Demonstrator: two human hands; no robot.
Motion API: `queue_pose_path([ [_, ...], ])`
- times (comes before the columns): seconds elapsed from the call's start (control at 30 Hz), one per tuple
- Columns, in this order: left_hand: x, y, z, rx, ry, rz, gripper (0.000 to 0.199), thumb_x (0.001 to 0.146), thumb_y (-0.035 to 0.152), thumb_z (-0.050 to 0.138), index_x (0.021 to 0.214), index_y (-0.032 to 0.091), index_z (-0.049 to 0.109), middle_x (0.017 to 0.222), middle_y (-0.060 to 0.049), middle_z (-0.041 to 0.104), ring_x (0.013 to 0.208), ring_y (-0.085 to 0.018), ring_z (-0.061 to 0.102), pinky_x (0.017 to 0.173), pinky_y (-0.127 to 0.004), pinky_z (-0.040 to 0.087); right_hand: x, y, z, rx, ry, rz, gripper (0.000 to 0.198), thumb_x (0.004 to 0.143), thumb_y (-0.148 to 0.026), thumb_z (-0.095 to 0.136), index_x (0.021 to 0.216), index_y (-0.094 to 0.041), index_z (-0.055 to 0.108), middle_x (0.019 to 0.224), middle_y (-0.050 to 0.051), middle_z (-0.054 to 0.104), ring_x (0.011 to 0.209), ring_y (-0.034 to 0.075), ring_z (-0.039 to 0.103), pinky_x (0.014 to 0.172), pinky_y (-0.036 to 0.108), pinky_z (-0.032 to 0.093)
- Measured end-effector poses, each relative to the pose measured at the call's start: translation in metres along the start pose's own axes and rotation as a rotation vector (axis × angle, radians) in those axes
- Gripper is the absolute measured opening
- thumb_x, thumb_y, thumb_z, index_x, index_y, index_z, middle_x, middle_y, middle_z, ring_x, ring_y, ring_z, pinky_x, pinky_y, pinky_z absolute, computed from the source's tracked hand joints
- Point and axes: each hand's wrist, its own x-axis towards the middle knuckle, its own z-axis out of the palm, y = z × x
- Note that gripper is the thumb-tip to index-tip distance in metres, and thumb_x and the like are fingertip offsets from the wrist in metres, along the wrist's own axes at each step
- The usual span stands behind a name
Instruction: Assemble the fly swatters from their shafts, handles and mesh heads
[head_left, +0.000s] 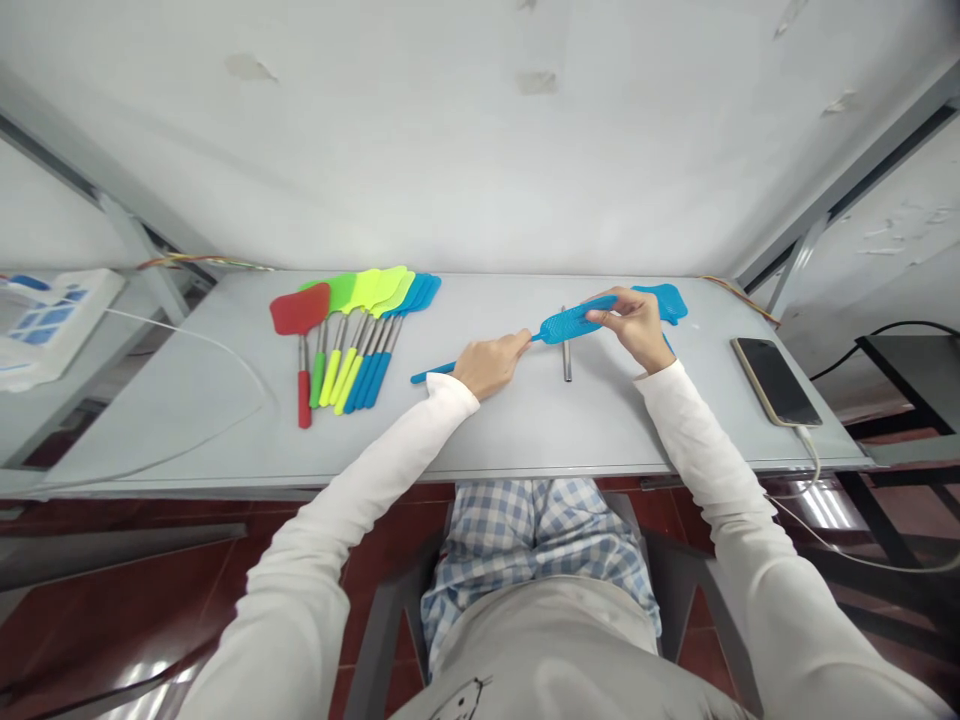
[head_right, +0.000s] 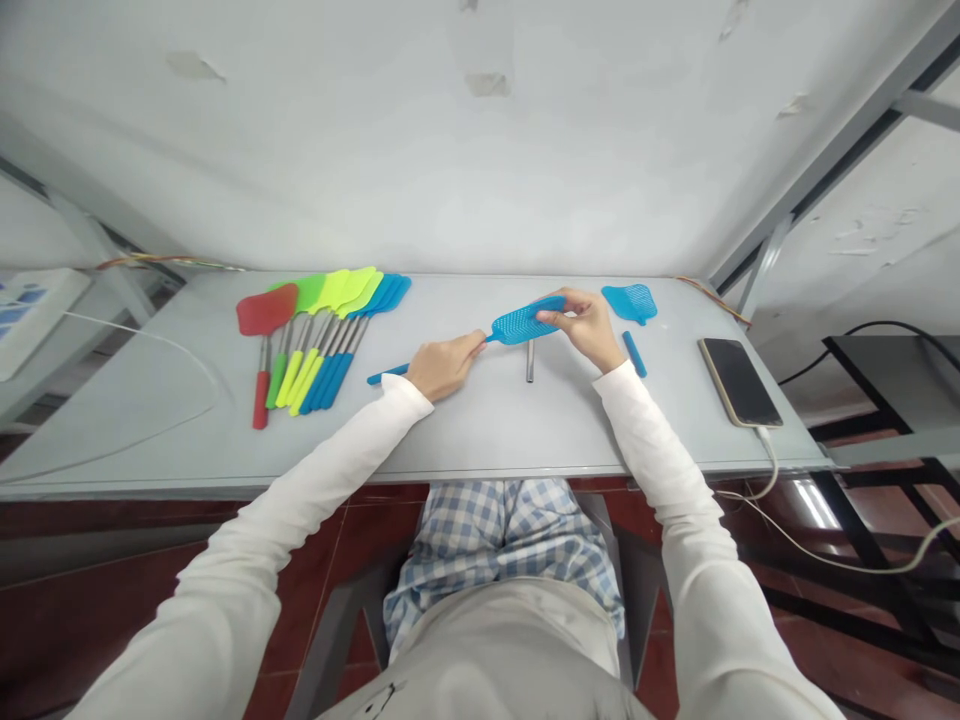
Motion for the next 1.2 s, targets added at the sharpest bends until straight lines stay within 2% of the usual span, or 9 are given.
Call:
queue_pose_path([
  [0.3,-0.003,0.009,-0.024,0.031,0.022,-0.017,0.038,0.1,0.042,0.022,0.103,0.024,0.056,0.086,-0.003,0.069,0.074,-0.018,0.063,0.058,-0.028,0.028,0.006,-0.017,-0.027,-0.132,-0.003,-0.138,0.005,0.07,-0.03,0.076,0.074,-0.028,0.076,0.079,-0.001,0.075,0.08,0.021,0.07,0.078,0.035,0.057],
  [0.5,-0.014,0.0,-0.025,-0.006,0.006,-0.04,0.039,0.099,0.045,0.023,0.102,0.025,0.056,0.077,-0.001,0.067,0.07,-0.019,0.061,0.058,-0.028,0.028,0.008,-0.019,-0.049,-0.174,0.005,-0.134,0.008,0.068,-0.036,0.078,0.07,-0.029,0.074,0.076,-0.001,0.073,0.079,0.021,0.069,0.078,0.038,0.057],
  [0.6,-0.017,-0.001,-0.026,-0.07,-0.026,-0.035,0.038,0.098,0.043,0.025,0.101,0.023,0.056,0.074,-0.001,0.065,0.07,-0.019,0.061,0.06,-0.028,0.031,0.008,-0.015,-0.047,-0.175,-0.019,-0.12,0.021,0.067,-0.044,0.078,0.068,-0.025,0.069,0.071,0.0,0.069,0.075,0.02,0.067,0.071,0.036,0.056],
  [0.7,-0.014,0.006,-0.028,-0.191,-0.021,0.001,0.032,0.098,0.036,0.028,0.096,0.021,0.056,0.078,-0.002,0.064,0.072,-0.017,0.059,0.065,-0.028,0.035,0.008,-0.014,-0.034,-0.177,0.014,-0.134,0.032,0.072,-0.056,0.071,0.075,-0.025,0.062,0.073,0.001,0.063,0.077,0.019,0.063,0.068,0.034,0.053],
  [0.83,-0.005,0.028,-0.026,-0.318,0.014,0.067,0.029,0.097,0.036,0.031,0.101,0.02,0.054,0.083,-0.002,0.062,0.07,-0.016,0.055,0.066,-0.027,0.036,0.01,-0.023,-0.01,-0.276,0.218,-0.177,0.042,0.084,-0.066,0.049,0.083,-0.025,0.055,0.081,0.002,0.058,0.087,0.019,0.06,0.069,0.033,0.051],
  [0.93,0.002,0.046,-0.022,-0.354,-0.058,0.088,0.031,0.098,0.04,0.029,0.1,0.02,0.054,0.066,0.001,0.053,0.059,-0.015,0.049,0.061,-0.027,0.032,0.016,-0.033,0.009,-0.388,0.423,-0.17,0.055,0.09,-0.069,0.028,0.075,-0.021,0.052,0.075,0.001,0.051,0.08,0.017,0.058,0.064,0.03,0.046],
  [1.03,0.004,0.059,-0.022,-0.51,-0.061,0.096,0.031,0.098,0.038,0.029,0.086,0.021,0.051,0.057,0.004,0.042,0.053,-0.012,0.041,0.059,-0.026,0.031,0.03,-0.04,0.016,-0.499,0.533,-0.17,0.06,0.091,-0.068,0.02,0.067,-0.02,0.047,0.066,-0.001,0.042,0.07,0.013,0.053,0.062,0.028,0.041],
  [1.1,-0.002,0.064,-0.023,-0.653,-0.055,0.091,0.032,0.097,0.038,0.031,0.074,0.021,0.044,0.056,0.005,0.038,0.053,-0.01,0.039,0.059,-0.025,0.032,0.045,-0.044,0.003,-0.589,0.593,-0.17,0.059,0.092,-0.066,0.021,0.063,-0.02,0.043,0.063,-0.002,0.037,0.065,0.011,0.048,0.063,0.027,0.038],
  [1.2,-0.024,0.061,-0.025,-0.888,-0.177,0.033,0.036,0.095,0.042,0.036,0.066,0.02,0.037,0.056,0.005,0.036,0.05,-0.008,0.036,0.052,-0.022,0.032,0.073,-0.047,-0.052,-0.761,0.815,-0.123,0.058,0.096,-0.06,0.012,0.063,-0.021,0.04,0.063,-0.001,0.036,0.063,0.011,0.039,0.065,0.029,0.031],
])
